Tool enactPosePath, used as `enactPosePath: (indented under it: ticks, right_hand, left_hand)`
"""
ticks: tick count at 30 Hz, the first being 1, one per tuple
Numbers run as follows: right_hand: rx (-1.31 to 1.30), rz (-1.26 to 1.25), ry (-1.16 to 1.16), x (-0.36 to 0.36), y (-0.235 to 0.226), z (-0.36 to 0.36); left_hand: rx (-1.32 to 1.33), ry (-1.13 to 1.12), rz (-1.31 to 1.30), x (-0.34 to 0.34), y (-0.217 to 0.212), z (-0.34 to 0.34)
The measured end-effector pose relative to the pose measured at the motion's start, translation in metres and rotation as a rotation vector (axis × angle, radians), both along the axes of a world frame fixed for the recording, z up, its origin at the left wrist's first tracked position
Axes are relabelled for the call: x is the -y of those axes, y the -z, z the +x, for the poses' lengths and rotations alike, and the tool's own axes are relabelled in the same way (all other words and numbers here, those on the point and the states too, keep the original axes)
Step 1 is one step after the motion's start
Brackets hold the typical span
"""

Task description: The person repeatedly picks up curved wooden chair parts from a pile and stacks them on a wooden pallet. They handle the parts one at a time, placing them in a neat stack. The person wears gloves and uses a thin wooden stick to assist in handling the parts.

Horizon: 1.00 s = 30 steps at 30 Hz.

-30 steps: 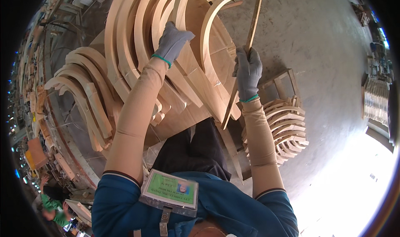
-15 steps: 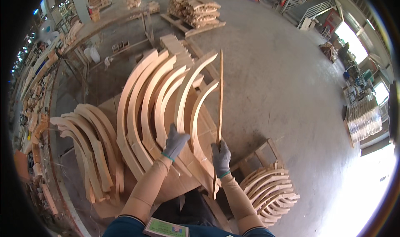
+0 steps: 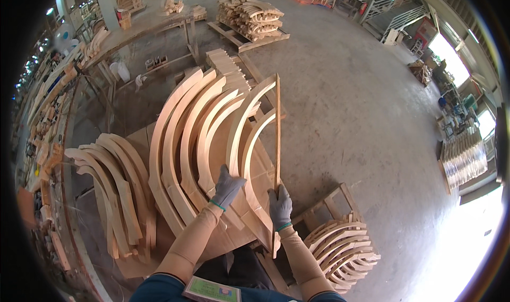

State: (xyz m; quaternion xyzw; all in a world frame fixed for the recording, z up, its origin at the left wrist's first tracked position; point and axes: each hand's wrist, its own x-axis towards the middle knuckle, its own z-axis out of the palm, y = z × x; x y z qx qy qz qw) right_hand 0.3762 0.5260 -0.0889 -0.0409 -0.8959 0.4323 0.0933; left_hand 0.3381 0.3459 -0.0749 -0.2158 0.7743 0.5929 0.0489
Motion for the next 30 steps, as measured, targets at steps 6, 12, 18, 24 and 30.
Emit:
enactPosePath:
  ticks: [6,12,18,24,30]
  right_hand:
    - [0.104,0.050,-0.030,-0.001,0.018,-0.005]
    - [0.097,0.013,-0.008,-0.009,0.039,-0.014]
    - [0.055,-0.090,0.071,-0.031,0.061,-0.026]
    - [0.180,-0.077,0.004,-0.037,0.076,-0.023]
    - [0.305,-0.177,-0.042,-0.036,0.080,-0.012]
  left_hand:
    - [-0.058,-0.059,0.117,0.000,0.035,-0.001]
    - [0.060,-0.091,0.156,-0.001,0.063,-0.008]
    - [-0.037,-0.087,0.364,-0.006,0.105,-0.016]
    - [0.213,-0.003,-0.093,-0.001,0.151,-0.018]
    - [-0.079,0.078,-0.602,-0.002,0.122,-0.018]
